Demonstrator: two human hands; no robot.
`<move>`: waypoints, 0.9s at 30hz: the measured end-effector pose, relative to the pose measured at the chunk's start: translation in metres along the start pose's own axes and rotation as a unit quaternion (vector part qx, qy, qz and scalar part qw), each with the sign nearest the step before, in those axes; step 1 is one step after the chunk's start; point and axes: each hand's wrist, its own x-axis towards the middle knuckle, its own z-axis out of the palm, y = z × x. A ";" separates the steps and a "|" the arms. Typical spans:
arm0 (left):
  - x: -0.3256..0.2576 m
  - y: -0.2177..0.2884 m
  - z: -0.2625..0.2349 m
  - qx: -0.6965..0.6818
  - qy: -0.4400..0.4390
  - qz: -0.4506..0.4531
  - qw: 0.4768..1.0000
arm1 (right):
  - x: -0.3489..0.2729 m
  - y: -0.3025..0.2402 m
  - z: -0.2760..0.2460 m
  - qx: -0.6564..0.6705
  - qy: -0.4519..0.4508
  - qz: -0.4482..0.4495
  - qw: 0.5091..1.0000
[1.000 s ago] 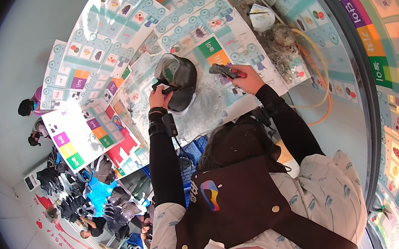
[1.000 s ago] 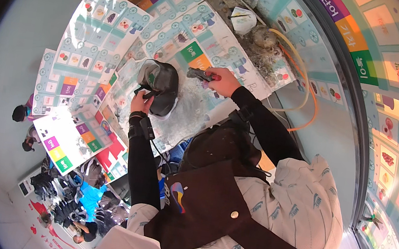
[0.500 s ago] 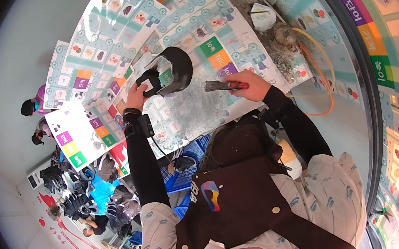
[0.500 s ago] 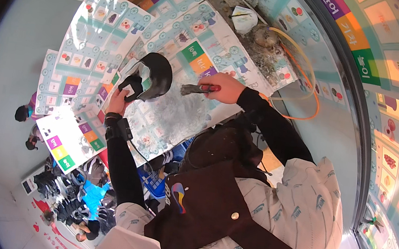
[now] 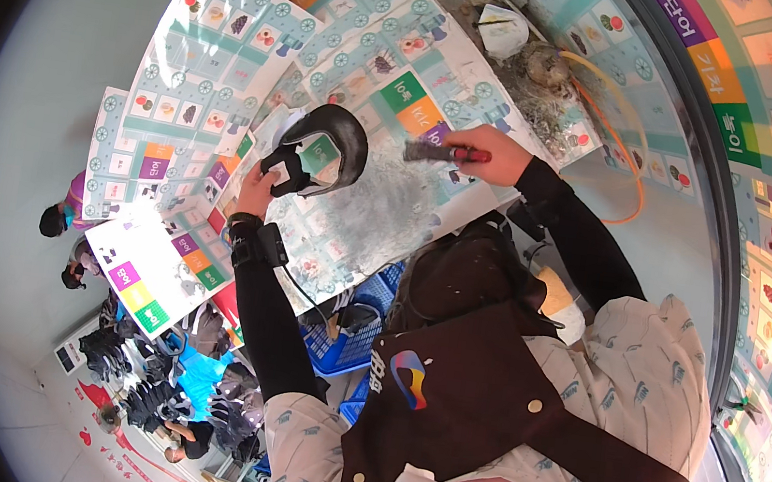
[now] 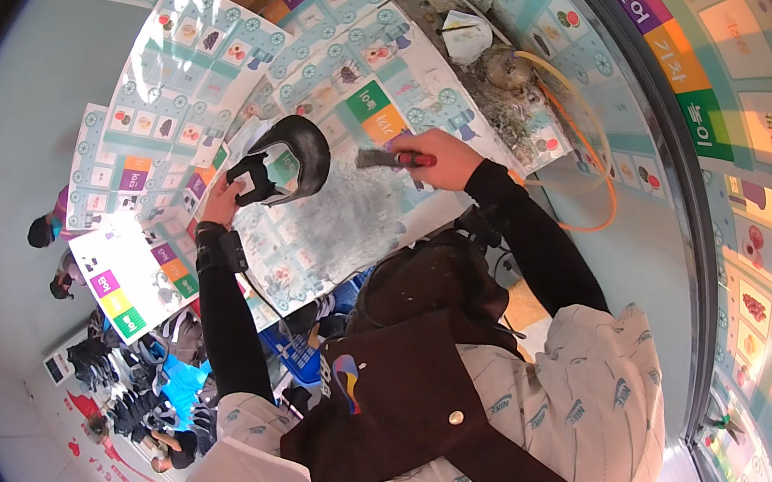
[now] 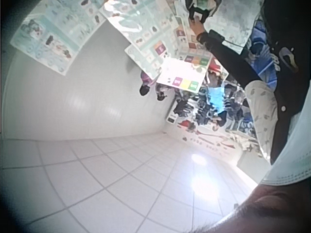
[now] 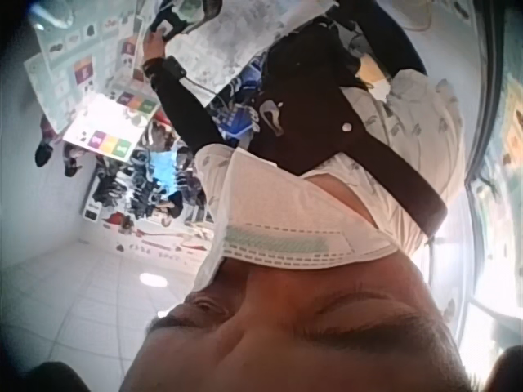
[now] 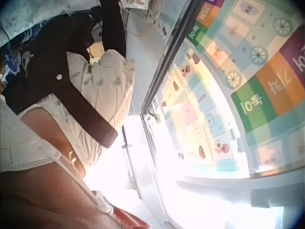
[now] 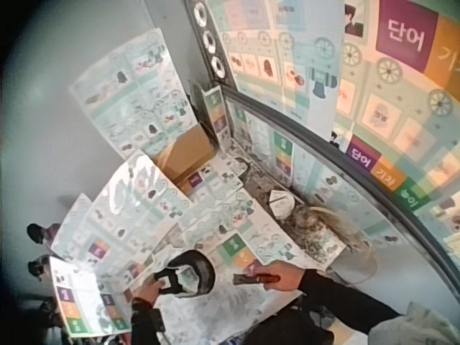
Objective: Trimming excess material from internal shoe components using a small hand-held trimming tool.
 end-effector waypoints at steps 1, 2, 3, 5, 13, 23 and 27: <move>-0.003 0.001 -0.005 0.000 0.002 0.000 1.000 | 0.002 -0.002 0.003 0.001 -0.001 -0.001 1.000; -0.003 0.002 -0.009 0.007 -0.002 0.006 1.000 | 0.004 -0.002 0.004 -0.034 0.003 -0.010 0.999; -0.003 0.002 -0.012 0.013 -0.006 0.012 1.000 | 0.005 -0.002 0.004 -0.068 0.006 -0.019 0.998; 0.000 0.004 -0.014 0.050 0.003 0.031 0.998 | 0.009 -0.005 0.000 -0.074 0.017 -0.004 0.997; 0.015 0.028 0.000 0.227 0.005 0.132 0.965 | 0.032 -0.033 -0.023 -0.059 0.003 -0.046 0.997; 0.013 0.033 0.017 0.391 0.010 0.108 0.914 | 0.036 -0.019 -0.028 -0.028 -0.054 -0.085 0.994; 0.009 0.025 0.009 0.341 0.013 0.104 0.934 | 0.034 -0.005 -0.023 -0.035 -0.018 -0.036 0.999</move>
